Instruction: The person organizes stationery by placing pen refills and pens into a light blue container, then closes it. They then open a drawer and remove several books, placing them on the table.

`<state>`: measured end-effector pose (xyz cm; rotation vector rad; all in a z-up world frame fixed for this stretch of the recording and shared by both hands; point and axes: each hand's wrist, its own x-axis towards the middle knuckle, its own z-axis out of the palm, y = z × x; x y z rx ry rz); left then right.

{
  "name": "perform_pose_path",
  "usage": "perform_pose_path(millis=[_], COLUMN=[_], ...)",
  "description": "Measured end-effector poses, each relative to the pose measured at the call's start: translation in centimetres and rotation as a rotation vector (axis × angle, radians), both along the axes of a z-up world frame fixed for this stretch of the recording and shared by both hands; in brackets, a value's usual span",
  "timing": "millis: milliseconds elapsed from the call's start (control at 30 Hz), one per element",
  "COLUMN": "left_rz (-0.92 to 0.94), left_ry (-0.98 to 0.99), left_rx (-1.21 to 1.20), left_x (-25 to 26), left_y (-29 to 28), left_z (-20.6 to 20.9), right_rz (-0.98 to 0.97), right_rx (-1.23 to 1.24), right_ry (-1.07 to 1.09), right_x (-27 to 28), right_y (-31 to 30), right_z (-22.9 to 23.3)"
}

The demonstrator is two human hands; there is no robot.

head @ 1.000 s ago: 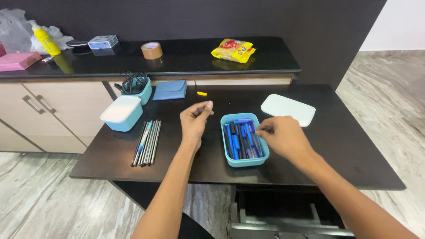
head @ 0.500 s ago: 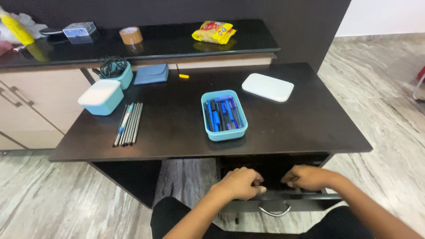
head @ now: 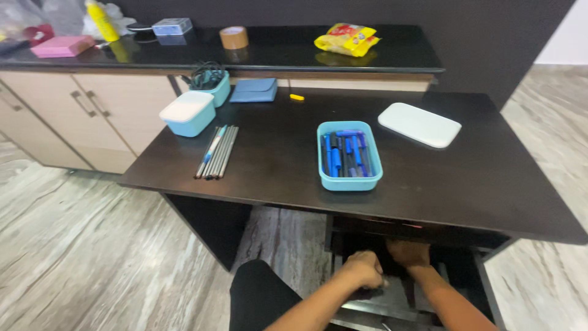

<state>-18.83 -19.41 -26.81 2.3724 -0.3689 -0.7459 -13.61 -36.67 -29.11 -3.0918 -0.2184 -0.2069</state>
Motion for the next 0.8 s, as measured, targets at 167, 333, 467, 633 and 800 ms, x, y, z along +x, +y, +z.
perform_pose_path(millis=[167, 333, 467, 633, 800], left_rz=[0.511, -0.043, -0.461, -0.507, -0.517], left_ry=[-0.435, 0.064, 0.305, 0.447, 0.364], left_rx=[-0.033, 0.15, 0.2, 0.088, 0.145], left_x=[0.9, 1.2, 0.3, -0.1, -1.4], left_y=[-1.3, -1.0, -2.1, -2.8, -2.6], left_z=[-7.1, -3.6, -0.4, 2.8, 4.8], right_rz=[0.27, 0.685, 0.647, 0.212, 0.074], right_rx=[0.305, 0.281, 0.283, 0.244, 0.15], right_ry=[0.484, 0.45, 0.899, 1.307, 1.294], right_x=[0.2, -2.8, -6.8, -9.6, -9.4], right_y=[5.6, 1.4, -1.7, -3.8, -6.7], right_z=[-0.3, 0.9, 6.7, 14.1, 14.4])
